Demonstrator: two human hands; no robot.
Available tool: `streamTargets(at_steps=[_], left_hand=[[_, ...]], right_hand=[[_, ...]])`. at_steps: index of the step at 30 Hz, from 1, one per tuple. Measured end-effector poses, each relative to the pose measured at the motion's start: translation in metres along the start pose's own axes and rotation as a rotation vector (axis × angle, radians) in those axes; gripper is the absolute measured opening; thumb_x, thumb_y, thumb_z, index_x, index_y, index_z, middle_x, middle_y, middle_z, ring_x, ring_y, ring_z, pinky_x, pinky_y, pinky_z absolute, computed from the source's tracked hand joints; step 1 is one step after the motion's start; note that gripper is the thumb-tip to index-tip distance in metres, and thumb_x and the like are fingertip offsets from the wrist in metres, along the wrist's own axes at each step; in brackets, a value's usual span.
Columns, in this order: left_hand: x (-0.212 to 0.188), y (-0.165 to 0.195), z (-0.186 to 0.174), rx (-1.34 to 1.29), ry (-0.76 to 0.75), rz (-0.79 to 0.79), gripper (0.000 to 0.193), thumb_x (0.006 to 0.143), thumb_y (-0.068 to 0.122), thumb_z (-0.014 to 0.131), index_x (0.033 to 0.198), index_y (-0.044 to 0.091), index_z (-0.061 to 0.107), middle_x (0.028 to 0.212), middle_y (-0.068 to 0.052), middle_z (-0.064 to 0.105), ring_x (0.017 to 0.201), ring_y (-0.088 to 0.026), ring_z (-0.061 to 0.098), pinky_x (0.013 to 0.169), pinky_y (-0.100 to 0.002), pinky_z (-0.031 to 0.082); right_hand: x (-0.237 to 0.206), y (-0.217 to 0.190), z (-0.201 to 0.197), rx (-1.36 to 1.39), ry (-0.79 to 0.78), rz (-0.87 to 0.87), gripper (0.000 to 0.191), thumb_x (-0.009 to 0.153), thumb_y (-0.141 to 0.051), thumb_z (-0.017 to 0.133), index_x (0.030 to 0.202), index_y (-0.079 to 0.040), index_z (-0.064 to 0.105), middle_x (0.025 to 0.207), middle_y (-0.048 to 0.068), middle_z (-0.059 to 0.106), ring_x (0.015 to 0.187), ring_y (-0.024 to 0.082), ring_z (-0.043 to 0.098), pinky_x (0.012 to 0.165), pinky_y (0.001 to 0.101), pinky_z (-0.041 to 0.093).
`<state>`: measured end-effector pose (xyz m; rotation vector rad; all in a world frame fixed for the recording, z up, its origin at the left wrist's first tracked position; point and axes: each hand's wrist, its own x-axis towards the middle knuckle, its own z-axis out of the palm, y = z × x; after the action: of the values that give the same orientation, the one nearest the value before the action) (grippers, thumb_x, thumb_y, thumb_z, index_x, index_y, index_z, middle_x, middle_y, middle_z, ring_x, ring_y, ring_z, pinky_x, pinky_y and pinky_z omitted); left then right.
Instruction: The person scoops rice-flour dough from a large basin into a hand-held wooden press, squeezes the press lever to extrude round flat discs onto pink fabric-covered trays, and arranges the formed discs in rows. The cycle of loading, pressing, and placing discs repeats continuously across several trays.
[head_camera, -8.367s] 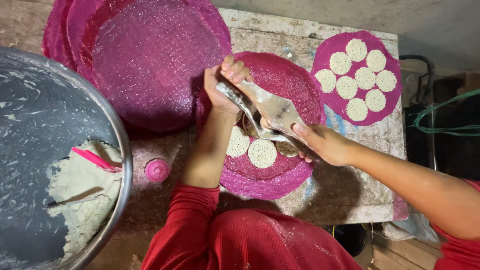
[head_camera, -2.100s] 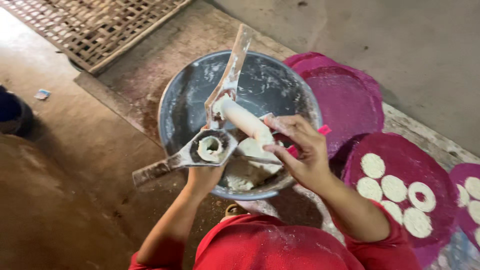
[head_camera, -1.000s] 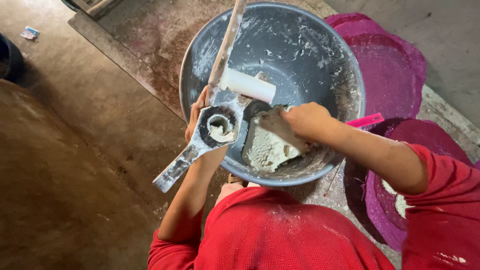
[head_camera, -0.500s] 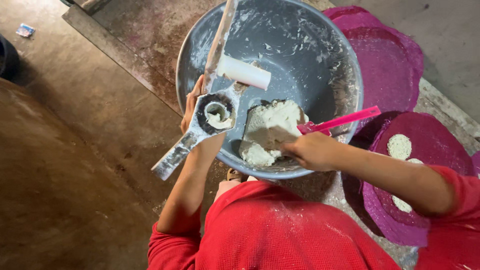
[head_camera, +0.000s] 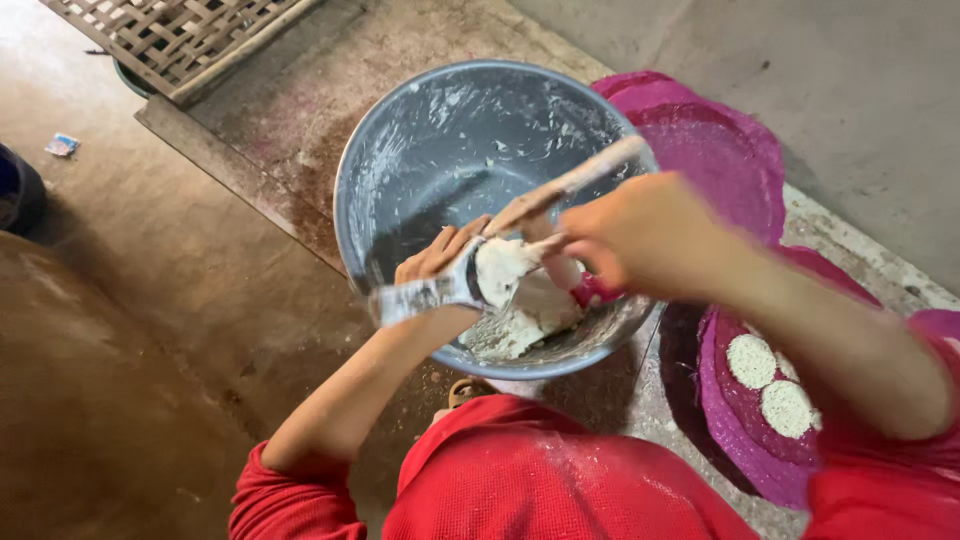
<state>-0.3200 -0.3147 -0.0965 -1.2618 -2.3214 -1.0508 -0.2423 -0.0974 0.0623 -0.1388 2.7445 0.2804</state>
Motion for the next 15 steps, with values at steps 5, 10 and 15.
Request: streamTargets(at_steps=[5, 10, 15], left_hand=[[-0.005, 0.007, 0.007, -0.191, -0.160, 0.014, 0.037, 0.091, 0.033, 0.070, 0.123, 0.014, 0.070, 0.127, -0.014, 0.069, 0.116, -0.033, 0.066, 0.100, -0.042, 0.052], [-0.006, -0.003, -0.026, -0.246, -0.128, -0.189, 0.046, 0.091, 0.037, 0.071, 0.131, 0.014, 0.067, 0.126, -0.013, 0.070, 0.109, -0.032, 0.067, 0.095, -0.042, 0.054], [0.008, 0.005, -0.030, -0.003, -0.078, -0.131, 0.067, 0.075, 0.043, 0.080, 0.132, 0.013, 0.064, 0.120, -0.013, 0.069, 0.096, -0.029, 0.069, 0.076, -0.041, 0.057]], right_hand=[[-0.009, -0.063, 0.035, -0.277, 0.576, -0.420, 0.024, 0.076, -0.013, 0.068, 0.097, -0.003, 0.068, 0.077, 0.006, 0.065, 0.060, 0.019, 0.064, 0.053, 0.0331, 0.052], [-0.056, -0.029, 0.001, -0.176, 0.372, -0.239, 0.018, 0.072, -0.008, 0.068, 0.090, -0.012, 0.065, 0.074, 0.006, 0.064, 0.059, 0.021, 0.067, 0.051, 0.0367, 0.053], [-0.040, -0.052, -0.026, -0.336, 0.354, -0.244, 0.015, 0.078, -0.015, 0.068, 0.092, -0.013, 0.064, 0.073, 0.004, 0.065, 0.057, 0.020, 0.068, 0.045, 0.0326, 0.053]])
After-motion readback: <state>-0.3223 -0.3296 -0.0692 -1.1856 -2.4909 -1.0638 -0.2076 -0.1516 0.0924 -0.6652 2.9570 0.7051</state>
